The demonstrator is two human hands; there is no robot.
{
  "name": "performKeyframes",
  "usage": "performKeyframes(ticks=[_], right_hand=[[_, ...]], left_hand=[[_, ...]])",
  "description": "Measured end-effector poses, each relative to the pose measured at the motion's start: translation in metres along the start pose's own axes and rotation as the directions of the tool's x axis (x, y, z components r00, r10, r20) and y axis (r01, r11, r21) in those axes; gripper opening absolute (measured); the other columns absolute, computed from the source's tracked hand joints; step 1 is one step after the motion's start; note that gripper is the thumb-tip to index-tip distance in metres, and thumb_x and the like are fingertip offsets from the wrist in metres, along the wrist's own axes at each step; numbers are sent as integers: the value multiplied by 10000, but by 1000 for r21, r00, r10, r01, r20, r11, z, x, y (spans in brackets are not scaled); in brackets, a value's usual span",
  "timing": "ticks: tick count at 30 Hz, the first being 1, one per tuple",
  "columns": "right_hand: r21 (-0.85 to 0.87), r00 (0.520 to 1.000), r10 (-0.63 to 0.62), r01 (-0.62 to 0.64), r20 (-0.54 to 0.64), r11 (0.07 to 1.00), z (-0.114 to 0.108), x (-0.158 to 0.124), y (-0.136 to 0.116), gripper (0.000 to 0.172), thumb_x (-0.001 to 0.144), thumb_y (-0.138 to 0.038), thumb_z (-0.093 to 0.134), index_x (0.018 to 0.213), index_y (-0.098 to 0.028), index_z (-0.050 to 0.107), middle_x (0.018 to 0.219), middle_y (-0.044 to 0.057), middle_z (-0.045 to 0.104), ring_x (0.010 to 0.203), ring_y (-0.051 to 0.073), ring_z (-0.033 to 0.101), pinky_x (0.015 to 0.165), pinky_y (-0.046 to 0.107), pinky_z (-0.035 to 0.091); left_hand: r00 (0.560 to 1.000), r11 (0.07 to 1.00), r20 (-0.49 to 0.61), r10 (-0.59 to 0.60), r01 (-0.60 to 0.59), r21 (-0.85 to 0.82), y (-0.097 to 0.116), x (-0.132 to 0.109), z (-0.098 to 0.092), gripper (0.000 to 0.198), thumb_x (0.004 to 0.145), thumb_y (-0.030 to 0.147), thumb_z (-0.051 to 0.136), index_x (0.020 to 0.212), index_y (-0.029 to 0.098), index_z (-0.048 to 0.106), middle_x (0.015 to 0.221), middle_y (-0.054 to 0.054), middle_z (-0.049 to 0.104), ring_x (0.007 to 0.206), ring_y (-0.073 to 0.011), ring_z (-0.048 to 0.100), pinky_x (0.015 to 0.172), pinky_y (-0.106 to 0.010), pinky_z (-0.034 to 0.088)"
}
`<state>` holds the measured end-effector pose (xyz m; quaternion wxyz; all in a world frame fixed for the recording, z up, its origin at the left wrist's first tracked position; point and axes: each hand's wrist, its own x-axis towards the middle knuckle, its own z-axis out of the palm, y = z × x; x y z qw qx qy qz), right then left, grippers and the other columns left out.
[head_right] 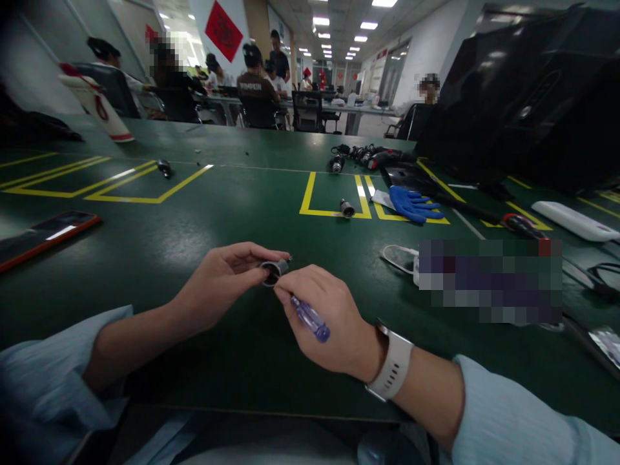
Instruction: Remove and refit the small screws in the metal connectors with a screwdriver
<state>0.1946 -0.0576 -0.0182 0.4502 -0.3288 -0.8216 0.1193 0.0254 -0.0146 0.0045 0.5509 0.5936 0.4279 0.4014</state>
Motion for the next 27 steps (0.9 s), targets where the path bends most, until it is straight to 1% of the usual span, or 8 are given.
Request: performKeyframes(ticks=[3,8,15,22,27], right_hand=[[14,999,19,-18,-31,1000,-1,1,0,125,865,-95,484,900,-165,581,809,53,659,748,153,608,697,294,484],[0,1000,5,-5,2,1000,0,-1,2,149,850,-79,488,911,-179,580,826,46,649,750,156,593,694,302,479],[3,999,-38,38,-14,999,0,-1,2,136,858,-95,484,909,-183,575,840,50,664,781,165,613,715,310,494],[-17,999,-30,30,17,999,0,-1,2,133,849,-83,491,906,-174,571,864,60,660,805,169,609,734,317,495],[-1,998,-42,42,38,999,-1,-3,4,144,834,-68,502,902,-179,563,894,62,656,820,172,607,746,321,495]], left_hand=[[1000,1000,0,0,0,-3,0,0,0,163,667,87,626,820,117,673,887,-52,732,826,-161,682,781,-284,550],[1000,1000,0,3,-3,-11,0,0,0,158,656,89,637,807,120,672,888,-56,731,825,-166,682,784,-291,548],[1000,1000,-5,6,-6,-16,1,0,0,155,653,90,636,799,124,671,892,-53,732,820,-164,682,784,-288,546],[1000,999,-11,-22,21,-30,3,-2,2,163,648,66,632,798,120,668,904,-53,730,836,-159,679,789,-279,543],[1000,999,-5,-23,23,-45,3,-3,2,164,648,63,629,798,120,663,962,-60,724,864,-164,678,802,-286,545]])
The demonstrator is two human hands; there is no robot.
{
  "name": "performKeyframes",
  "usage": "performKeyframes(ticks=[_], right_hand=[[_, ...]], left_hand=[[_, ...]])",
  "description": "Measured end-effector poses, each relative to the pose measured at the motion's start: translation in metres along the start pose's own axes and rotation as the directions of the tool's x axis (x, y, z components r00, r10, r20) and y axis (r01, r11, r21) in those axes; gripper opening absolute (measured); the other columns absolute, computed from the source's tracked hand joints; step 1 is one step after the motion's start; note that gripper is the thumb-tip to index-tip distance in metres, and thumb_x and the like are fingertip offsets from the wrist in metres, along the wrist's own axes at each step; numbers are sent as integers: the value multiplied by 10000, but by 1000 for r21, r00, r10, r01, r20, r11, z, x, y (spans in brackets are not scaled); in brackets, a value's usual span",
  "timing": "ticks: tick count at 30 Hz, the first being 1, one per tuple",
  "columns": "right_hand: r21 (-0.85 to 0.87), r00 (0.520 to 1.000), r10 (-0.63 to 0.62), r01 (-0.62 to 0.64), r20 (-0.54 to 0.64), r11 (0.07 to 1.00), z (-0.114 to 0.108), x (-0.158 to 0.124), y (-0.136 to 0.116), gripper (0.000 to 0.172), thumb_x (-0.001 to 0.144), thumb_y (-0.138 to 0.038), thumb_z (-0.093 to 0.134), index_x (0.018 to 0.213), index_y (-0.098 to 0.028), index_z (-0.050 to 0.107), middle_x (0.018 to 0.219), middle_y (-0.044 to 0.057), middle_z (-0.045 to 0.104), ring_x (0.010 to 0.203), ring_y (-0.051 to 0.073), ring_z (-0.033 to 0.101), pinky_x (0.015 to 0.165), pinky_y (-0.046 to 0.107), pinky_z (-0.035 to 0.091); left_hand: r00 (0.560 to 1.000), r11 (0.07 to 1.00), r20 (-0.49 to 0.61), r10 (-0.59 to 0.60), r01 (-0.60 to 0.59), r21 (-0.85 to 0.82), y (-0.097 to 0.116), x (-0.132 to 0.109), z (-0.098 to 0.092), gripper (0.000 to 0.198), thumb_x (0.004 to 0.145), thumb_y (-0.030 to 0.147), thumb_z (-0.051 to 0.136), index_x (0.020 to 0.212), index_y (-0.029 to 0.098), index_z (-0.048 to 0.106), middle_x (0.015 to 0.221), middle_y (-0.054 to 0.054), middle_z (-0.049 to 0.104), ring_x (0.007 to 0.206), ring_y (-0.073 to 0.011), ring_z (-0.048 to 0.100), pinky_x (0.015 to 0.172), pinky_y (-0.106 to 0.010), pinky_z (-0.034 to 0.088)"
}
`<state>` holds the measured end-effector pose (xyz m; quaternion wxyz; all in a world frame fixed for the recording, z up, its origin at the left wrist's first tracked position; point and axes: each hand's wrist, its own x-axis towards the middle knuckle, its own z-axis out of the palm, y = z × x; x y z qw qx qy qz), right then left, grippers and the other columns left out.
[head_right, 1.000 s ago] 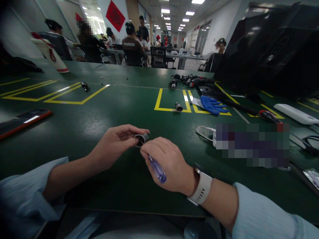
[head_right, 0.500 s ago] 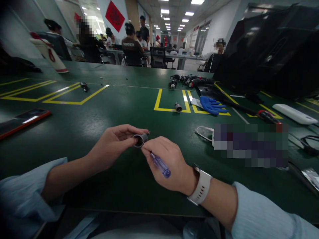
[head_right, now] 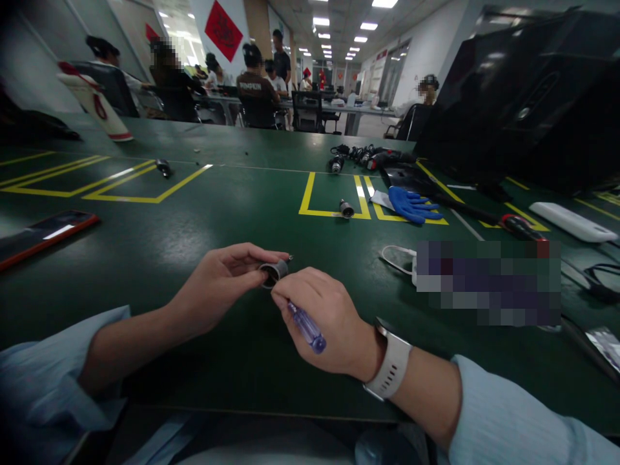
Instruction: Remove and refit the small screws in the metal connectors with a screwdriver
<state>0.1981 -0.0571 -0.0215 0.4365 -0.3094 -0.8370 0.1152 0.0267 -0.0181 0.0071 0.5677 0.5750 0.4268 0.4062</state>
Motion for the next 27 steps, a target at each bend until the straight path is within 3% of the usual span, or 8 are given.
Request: performKeyframes(ticks=[13,27], right_hand=[[12,998,-9,10,-58,1000,0,2,-3,118,841,-58,500,881,-126,588,823,76,658,773,153,597,721,287,476],[-5,999,-3,3,-36,1000,0,2,-2,114,837,-52,507,866,-135,580,838,68,653,784,151,591,723,284,467]], left_hand=[[999,999,-17,33,-34,-9,-2,2,-1,146,638,72,638,774,120,661,968,-65,724,888,-185,678,812,-310,545],[999,1000,-22,24,-25,-18,-2,2,0,151,642,50,632,772,120,663,940,-54,728,860,-166,680,772,-272,550]])
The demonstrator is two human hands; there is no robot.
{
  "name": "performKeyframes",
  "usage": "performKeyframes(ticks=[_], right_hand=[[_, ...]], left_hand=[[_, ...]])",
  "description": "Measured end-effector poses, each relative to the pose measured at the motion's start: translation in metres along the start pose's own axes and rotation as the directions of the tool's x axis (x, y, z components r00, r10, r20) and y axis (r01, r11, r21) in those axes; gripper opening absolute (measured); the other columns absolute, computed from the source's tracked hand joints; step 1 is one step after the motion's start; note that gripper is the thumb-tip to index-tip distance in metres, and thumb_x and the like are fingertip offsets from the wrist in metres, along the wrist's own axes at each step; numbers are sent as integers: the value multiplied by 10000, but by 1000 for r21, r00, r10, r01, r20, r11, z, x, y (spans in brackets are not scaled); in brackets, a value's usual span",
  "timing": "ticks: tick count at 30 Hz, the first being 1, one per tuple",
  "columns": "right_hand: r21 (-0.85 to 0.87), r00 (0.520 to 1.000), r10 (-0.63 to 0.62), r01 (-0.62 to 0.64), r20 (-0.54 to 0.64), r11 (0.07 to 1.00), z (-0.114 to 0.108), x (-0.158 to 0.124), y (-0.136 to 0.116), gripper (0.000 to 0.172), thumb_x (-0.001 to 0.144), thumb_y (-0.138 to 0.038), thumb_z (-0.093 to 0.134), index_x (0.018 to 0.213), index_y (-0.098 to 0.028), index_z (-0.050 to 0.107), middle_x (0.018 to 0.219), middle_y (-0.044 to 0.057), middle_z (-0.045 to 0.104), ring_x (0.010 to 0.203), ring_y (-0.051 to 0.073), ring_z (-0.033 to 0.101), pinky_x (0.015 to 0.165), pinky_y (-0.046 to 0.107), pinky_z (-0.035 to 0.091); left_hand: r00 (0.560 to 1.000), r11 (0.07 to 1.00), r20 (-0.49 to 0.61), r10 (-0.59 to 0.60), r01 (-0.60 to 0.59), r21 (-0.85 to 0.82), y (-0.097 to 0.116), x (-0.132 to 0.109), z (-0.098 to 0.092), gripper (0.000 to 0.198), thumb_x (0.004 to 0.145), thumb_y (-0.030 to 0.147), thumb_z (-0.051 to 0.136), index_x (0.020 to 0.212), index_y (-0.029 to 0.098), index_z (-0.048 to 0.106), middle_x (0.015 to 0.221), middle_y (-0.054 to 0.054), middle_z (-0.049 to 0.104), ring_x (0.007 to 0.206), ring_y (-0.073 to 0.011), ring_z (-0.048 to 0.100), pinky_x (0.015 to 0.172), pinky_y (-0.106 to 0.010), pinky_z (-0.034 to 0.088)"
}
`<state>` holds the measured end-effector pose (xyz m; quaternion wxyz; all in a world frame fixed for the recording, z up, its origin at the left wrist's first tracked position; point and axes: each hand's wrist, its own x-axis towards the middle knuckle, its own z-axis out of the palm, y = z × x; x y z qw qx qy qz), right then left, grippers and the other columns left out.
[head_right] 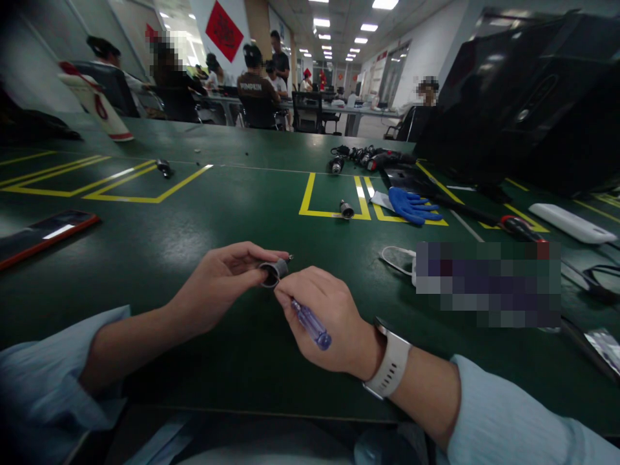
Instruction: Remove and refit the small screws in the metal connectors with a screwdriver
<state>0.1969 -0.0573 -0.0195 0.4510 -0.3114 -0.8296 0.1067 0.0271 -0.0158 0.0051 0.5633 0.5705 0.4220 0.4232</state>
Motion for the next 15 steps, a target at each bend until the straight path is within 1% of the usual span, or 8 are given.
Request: performKeyframes(ticks=[5,10,15], right_hand=[[-12,1000,-4,4,10,1000,0,0,-1,116,827,-45,511,858,-141,568,843,68,644,786,158,584,730,297,470],[-1,999,-28,28,18,1000,2,-2,0,123,820,-44,520,883,-142,561,860,73,644,794,164,581,733,305,477],[-11,1000,-21,21,12,1000,2,-2,1,124,825,-45,516,890,-137,568,865,77,652,804,165,588,743,303,477]], left_hand=[[1000,1000,2,1,-1,12,0,-1,0,148,663,59,617,787,121,668,921,-52,730,844,-160,679,760,-271,552],[1000,1000,4,13,-13,27,-2,0,0,163,650,64,627,795,123,670,903,-53,729,838,-170,680,766,-290,552],[1000,1000,10,5,-5,0,-2,0,0,152,646,68,635,784,127,663,916,-55,728,852,-176,679,776,-300,550]])
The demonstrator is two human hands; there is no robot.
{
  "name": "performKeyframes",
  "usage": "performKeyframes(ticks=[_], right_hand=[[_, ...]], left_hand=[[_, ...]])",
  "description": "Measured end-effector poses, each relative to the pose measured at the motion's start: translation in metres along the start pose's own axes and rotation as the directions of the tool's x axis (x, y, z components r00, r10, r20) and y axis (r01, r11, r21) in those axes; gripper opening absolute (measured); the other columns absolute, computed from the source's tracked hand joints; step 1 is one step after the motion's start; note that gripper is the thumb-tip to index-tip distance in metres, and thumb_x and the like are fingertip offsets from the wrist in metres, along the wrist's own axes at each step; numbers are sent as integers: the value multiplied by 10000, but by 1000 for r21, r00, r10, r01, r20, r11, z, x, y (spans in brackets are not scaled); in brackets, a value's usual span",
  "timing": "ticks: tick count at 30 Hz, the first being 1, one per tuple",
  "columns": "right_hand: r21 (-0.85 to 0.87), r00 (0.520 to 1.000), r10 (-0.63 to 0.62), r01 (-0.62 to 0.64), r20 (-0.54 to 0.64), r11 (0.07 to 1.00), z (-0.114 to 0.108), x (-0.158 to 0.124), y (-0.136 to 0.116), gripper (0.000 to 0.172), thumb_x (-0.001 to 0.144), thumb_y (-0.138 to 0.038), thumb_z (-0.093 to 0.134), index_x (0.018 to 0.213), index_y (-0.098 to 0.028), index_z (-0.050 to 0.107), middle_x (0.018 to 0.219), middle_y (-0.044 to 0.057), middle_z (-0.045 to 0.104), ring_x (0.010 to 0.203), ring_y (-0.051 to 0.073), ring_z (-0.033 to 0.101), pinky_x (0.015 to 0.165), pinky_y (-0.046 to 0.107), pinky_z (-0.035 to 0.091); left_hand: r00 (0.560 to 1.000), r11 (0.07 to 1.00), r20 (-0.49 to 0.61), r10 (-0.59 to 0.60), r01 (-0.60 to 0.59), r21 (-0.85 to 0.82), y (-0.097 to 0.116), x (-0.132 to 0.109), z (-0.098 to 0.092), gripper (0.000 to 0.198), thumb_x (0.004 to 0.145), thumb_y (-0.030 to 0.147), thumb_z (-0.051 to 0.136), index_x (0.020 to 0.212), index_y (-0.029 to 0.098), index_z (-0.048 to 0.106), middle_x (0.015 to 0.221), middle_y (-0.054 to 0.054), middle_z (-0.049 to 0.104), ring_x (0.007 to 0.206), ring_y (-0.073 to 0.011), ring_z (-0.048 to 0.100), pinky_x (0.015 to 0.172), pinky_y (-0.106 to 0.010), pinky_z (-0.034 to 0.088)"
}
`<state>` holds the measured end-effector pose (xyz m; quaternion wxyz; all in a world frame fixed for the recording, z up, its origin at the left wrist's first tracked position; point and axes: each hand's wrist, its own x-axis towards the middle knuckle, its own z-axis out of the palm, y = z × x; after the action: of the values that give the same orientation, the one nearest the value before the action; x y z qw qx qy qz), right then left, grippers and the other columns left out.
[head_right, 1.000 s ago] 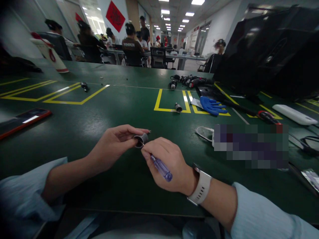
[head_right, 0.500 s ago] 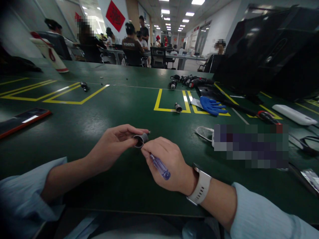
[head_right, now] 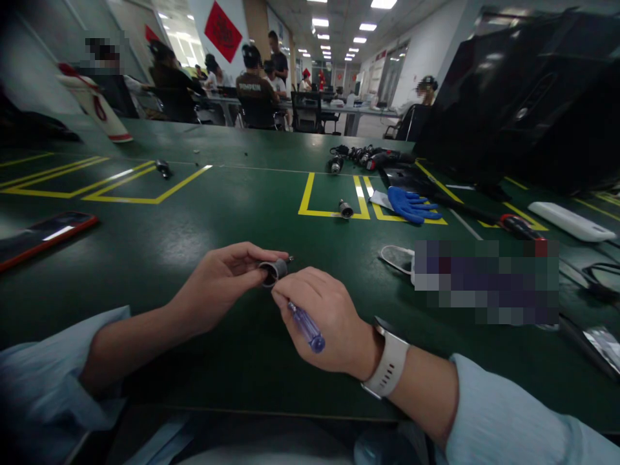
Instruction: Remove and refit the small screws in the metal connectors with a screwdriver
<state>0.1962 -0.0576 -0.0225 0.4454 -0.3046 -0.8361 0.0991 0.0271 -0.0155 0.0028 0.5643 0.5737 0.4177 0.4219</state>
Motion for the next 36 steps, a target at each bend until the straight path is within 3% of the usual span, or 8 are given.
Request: performKeyframes(ticks=[17,21,25,28,31,36], right_hand=[[3,999,33,-33,-16,999,-3,3,-3,134,852,-89,488,903,-176,576,848,56,667,786,164,619,721,308,498],[26,999,0,0,-38,1000,-4,3,-3,132,854,-89,485,896,-177,575,832,54,672,789,163,622,736,315,501],[50,999,-6,4,34,999,-3,0,1,136,834,-67,500,891,-168,570,862,59,661,802,159,607,740,311,492],[75,994,11,-19,112,997,-2,-2,4,147,825,-65,508,912,-168,566,865,57,648,785,156,588,721,309,484],[89,987,3,-18,162,996,-1,-2,4,152,815,-59,510,922,-155,562,841,59,638,761,156,573,699,306,475],[90,980,-4,-15,199,996,0,1,3,142,799,-50,506,881,-157,551,829,62,636,749,156,569,691,303,469]], left_hand=[[1000,1000,21,-5,5,-30,2,-5,1,177,644,87,636,810,139,668,980,-61,718,897,-181,664,819,-320,527],[997,999,-53,50,-49,10,-2,13,-10,164,645,125,654,809,134,666,990,-71,708,892,-192,658,810,-338,528],[946,984,-280,165,-140,106,-12,57,-53,244,619,124,667,863,136,658,925,-39,692,860,-179,649,828,-338,523],[839,932,-481,255,-82,353,-20,89,-99,281,666,149,638,943,106,639,901,-30,669,800,-155,632,796,-321,521],[773,886,-551,315,-31,463,-23,108,-143,319,696,185,642,994,75,620,960,-30,631,887,-165,580,879,-338,459],[708,813,-584,397,24,581,-24,123,-201,301,710,170,645,994,96,578,994,19,595,1026,-163,484,978,-303,336]])
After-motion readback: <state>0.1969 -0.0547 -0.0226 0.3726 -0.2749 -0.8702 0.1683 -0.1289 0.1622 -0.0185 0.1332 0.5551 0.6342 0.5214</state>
